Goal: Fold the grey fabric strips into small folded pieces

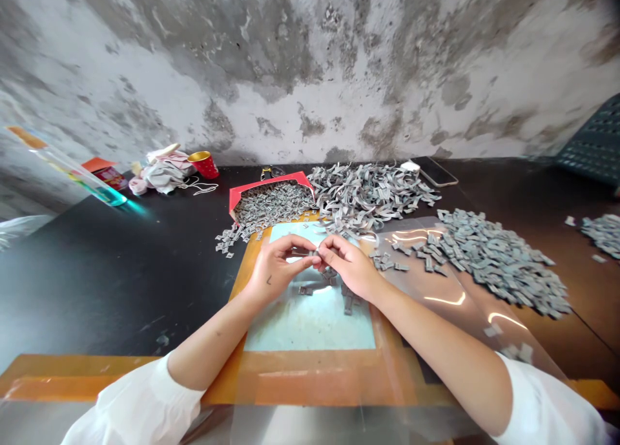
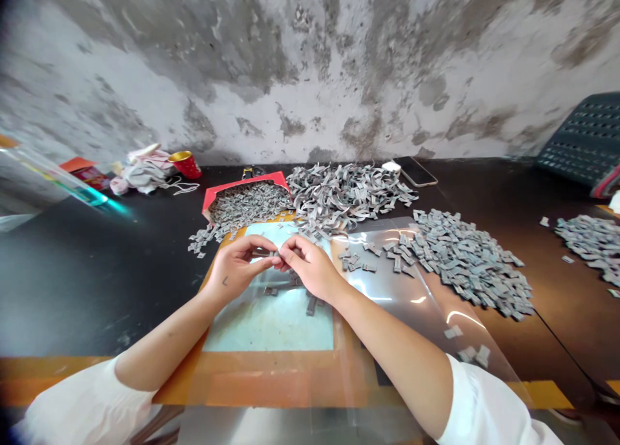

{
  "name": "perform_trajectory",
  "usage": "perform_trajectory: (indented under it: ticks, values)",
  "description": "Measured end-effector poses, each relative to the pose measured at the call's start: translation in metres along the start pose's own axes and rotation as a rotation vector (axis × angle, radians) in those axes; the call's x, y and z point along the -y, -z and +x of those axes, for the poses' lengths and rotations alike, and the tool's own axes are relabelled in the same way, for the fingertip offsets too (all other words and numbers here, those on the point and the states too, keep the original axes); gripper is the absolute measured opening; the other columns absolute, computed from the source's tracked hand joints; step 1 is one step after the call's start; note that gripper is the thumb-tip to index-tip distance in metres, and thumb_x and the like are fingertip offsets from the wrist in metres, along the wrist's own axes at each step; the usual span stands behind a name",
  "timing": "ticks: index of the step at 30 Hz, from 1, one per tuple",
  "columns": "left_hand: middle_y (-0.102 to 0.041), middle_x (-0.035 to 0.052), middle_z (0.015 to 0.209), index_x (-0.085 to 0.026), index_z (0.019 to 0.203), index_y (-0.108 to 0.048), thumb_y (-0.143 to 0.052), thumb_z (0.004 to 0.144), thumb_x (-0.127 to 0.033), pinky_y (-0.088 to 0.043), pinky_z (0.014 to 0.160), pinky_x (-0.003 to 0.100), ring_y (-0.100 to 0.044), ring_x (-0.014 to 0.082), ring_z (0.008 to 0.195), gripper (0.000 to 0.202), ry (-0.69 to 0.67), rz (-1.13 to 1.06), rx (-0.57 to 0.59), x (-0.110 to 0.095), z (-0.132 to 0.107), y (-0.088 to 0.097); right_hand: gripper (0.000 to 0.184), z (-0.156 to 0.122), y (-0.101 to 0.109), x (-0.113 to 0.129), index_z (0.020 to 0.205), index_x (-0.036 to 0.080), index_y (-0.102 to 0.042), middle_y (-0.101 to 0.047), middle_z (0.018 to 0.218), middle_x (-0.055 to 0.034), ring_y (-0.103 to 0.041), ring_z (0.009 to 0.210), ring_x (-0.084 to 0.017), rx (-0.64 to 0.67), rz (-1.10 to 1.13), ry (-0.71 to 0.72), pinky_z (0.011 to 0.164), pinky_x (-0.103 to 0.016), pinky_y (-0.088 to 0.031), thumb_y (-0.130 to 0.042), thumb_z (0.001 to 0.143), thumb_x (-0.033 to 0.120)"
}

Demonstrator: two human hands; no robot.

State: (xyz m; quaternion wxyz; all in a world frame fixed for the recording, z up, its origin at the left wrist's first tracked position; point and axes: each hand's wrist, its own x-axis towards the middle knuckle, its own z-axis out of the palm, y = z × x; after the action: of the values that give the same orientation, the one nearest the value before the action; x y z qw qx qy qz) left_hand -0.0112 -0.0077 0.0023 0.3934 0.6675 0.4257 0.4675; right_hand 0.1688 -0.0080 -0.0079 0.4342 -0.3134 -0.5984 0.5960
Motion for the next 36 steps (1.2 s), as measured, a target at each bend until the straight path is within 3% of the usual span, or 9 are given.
perform_trajectory:
  ticks: [3,7,11,15,20,24,27,32,36]
  values:
    - [-0.070,0.0048,0.083,-0.015,0.088,-0.069,-0.078,0.071,-0.032,-0.057,0.073,0.030,-0.067,0.0167,0.074,0.026,0.070,-0.129,0.043,0.0021,0.0028,0.0000,0.024,-0.0005,0.0022,0.0015,0.085,0.022,-0.055,-0.061,0.077,0.0014,-0.061,0.076,-0.014,-0.039,-0.135,0.034,0.074,-0.028,-0.048,-0.053,0.090,0.045]
    - [-0.069,0.0051,0.084,-0.015,0.088,-0.068,-0.077,0.073,-0.033,-0.056,0.070,0.029,-0.065,0.0157,0.074,0.026,0.138,-0.197,0.017,0.0032,0.0056,-0.0015,0.020,0.0013,0.0070,0.0033,0.087,0.022,-0.060,-0.066,0.082,-0.0002,-0.061,0.078,-0.015,-0.126,-0.267,0.093,0.072,-0.027,-0.047,-0.056,0.089,0.041]
    - [-0.066,0.0013,0.078,-0.017,0.098,-0.058,-0.079,0.069,-0.029,-0.054,0.065,0.027,-0.063,0.0143,0.074,0.038,0.170,-0.314,0.013,0.0018,0.0065,-0.0043,0.017,0.0029,0.0088,0.0046,0.085,0.022,-0.067,-0.068,0.084,-0.0005,-0.063,0.079,-0.016,-0.117,-0.280,0.121,0.075,-0.029,-0.048,-0.064,0.083,0.039]
    - [-0.066,-0.0020,0.073,-0.020,0.096,-0.046,-0.078,0.070,-0.028,-0.051,0.059,0.024,-0.060,0.0101,0.061,0.041,0.243,-0.416,0.065,0.0013,0.0057,-0.0073,0.013,0.0020,0.0073,0.0031,0.088,0.025,-0.071,-0.071,0.087,-0.0008,-0.065,0.082,-0.018,-0.117,-0.254,0.140,0.078,-0.031,-0.049,-0.068,0.082,0.036]
    - [-0.066,-0.0033,0.070,-0.020,0.094,-0.045,-0.080,0.067,-0.031,-0.050,0.056,0.024,-0.058,0.0091,0.053,0.045,0.310,-0.383,0.053,0.0040,0.0054,-0.0088,0.013,0.0016,0.0080,-0.0005,0.093,0.028,-0.075,-0.072,0.092,-0.0024,-0.066,0.087,-0.019,-0.125,-0.339,0.212,0.084,-0.034,-0.049,-0.068,0.083,0.033]
    - [-0.062,-0.0034,0.069,-0.017,0.083,-0.052,-0.083,0.064,-0.032,-0.052,0.057,0.023,-0.059,0.0093,0.056,0.040,0.255,-0.304,-0.010,0.0036,0.0048,-0.0090,0.012,0.0009,0.0083,0.0011,0.089,0.028,-0.077,-0.073,0.088,-0.0027,-0.067,0.083,-0.019,-0.183,-0.316,0.222,0.081,-0.033,-0.050,-0.070,0.081,0.034]
    - [-0.061,-0.0026,0.071,-0.016,0.081,-0.055,-0.082,0.065,-0.032,-0.053,0.059,0.023,-0.060,0.0089,0.059,0.036,0.232,-0.346,-0.013,0.0031,0.0033,-0.0082,0.012,-0.0001,0.0071,0.0029,0.088,0.027,-0.077,-0.074,0.088,-0.0024,-0.067,0.083,-0.019,-0.212,-0.291,0.215,0.080,-0.032,-0.051,-0.071,0.080,0.033]
    - [-0.063,0.0015,0.073,-0.016,0.090,-0.061,-0.068,0.079,-0.048,-0.054,0.063,0.024,-0.063,0.0123,0.068,0.034,0.237,-0.511,0.075,0.0048,0.0008,-0.0065,0.012,0.0022,0.0059,0.0001,0.085,0.024,-0.078,-0.076,0.086,-0.0017,-0.069,0.083,-0.019,-0.257,-0.155,0.089,0.079,-0.030,-0.051,-0.072,0.076,0.031]
    - [-0.063,0.0007,0.072,-0.016,0.087,-0.063,-0.071,0.079,-0.040,-0.054,0.062,0.024,-0.061,0.0112,0.065,0.026,0.204,-0.486,0.091,0.0048,0.0013,-0.0067,0.015,0.0044,0.0062,-0.0020,0.084,0.023,-0.078,-0.076,0.085,-0.0015,-0.068,0.082,-0.019,-0.235,-0.076,0.009,0.079,-0.031,-0.051,-0.071,0.074,0.031]
